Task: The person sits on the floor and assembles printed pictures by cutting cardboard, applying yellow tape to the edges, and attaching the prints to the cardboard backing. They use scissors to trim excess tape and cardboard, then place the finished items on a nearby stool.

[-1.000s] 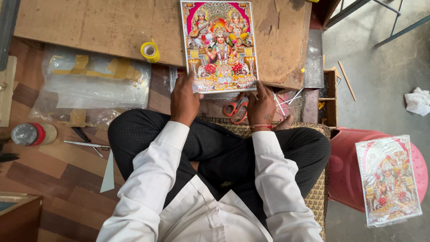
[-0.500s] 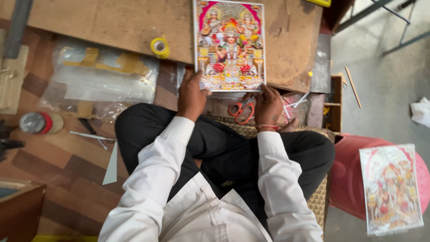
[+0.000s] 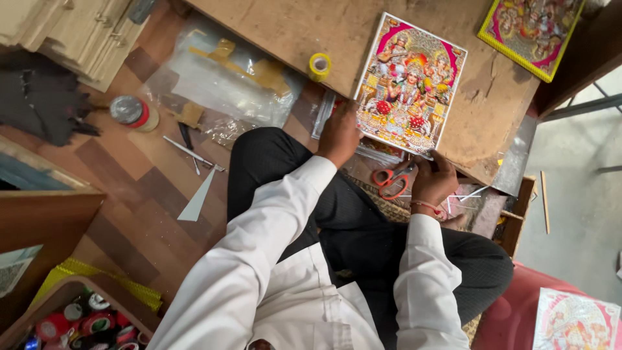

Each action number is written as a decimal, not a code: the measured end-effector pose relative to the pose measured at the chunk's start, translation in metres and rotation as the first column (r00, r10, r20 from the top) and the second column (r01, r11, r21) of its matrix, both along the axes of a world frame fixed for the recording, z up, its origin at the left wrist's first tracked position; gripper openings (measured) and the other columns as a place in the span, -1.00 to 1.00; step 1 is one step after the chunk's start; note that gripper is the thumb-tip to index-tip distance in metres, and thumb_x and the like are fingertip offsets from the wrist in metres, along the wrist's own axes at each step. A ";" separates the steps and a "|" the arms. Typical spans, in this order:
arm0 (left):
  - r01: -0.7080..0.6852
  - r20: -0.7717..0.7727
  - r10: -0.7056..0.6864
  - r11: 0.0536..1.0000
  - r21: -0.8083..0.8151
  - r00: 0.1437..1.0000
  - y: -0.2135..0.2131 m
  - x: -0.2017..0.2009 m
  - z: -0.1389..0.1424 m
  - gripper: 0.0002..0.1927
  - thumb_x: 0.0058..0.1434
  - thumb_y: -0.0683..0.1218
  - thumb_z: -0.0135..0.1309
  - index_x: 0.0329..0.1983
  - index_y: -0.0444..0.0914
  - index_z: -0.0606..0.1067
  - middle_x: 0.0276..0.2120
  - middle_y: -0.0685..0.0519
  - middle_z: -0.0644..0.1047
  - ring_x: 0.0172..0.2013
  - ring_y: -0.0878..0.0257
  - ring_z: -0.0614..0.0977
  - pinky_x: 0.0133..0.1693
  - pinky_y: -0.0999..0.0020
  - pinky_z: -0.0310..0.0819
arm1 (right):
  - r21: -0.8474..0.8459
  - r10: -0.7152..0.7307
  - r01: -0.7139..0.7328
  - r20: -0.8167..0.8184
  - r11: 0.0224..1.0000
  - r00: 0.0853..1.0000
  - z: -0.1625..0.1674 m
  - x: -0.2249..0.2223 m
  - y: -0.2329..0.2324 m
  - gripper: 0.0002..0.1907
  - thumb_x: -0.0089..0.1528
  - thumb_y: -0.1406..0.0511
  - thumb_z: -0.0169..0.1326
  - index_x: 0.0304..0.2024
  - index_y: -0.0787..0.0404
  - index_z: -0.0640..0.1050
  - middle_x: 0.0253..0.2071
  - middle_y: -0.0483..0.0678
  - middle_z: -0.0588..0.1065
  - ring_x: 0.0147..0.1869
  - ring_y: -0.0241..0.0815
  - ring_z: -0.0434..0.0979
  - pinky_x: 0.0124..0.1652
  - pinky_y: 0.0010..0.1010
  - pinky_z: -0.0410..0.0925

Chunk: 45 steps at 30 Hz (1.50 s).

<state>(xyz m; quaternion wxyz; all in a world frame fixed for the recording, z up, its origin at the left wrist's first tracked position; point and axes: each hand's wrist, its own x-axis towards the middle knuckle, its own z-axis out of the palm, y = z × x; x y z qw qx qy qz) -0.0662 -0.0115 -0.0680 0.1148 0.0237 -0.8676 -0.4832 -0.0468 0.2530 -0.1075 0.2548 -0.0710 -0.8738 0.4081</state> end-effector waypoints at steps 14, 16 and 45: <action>-0.441 -0.012 0.447 0.877 -0.189 0.894 -0.239 0.110 0.009 -0.91 0.19 -0.20 0.14 -0.31 -0.31 0.63 -0.31 -0.26 0.60 -0.26 -0.23 0.62 -0.21 -0.01 0.49 | -0.093 0.077 -0.086 -0.096 0.992 0.992 -0.006 0.006 0.000 -0.43 0.19 0.49 0.39 0.19 0.51 0.46 -0.09 0.11 0.59 -0.14 -0.24 0.62 -0.14 -0.44 0.51; -0.340 0.248 0.453 0.856 -0.390 0.856 -0.260 0.120 -0.020 -0.80 0.28 -0.26 0.00 -0.13 -0.30 0.62 -0.08 -0.25 0.59 -0.03 -0.17 0.61 -0.03 0.00 0.50 | -0.109 0.065 -0.078 -0.118 0.991 0.991 -0.004 0.008 0.001 -0.46 0.24 0.50 0.36 0.23 0.50 0.45 -0.02 0.13 0.57 -0.08 -0.22 0.62 -0.10 -0.44 0.51; -0.070 0.086 0.160 0.772 -0.632 0.983 -0.300 -0.141 -0.101 -0.71 0.23 -0.13 0.12 0.03 -0.19 0.56 0.12 -0.01 0.54 0.07 0.00 0.45 0.14 0.01 0.23 | 0.302 -0.063 0.077 -0.057 0.950 0.996 0.046 0.015 -0.043 -0.57 0.28 0.44 0.22 0.21 0.29 0.52 0.09 0.14 0.58 0.21 0.04 0.57 0.20 -0.20 0.38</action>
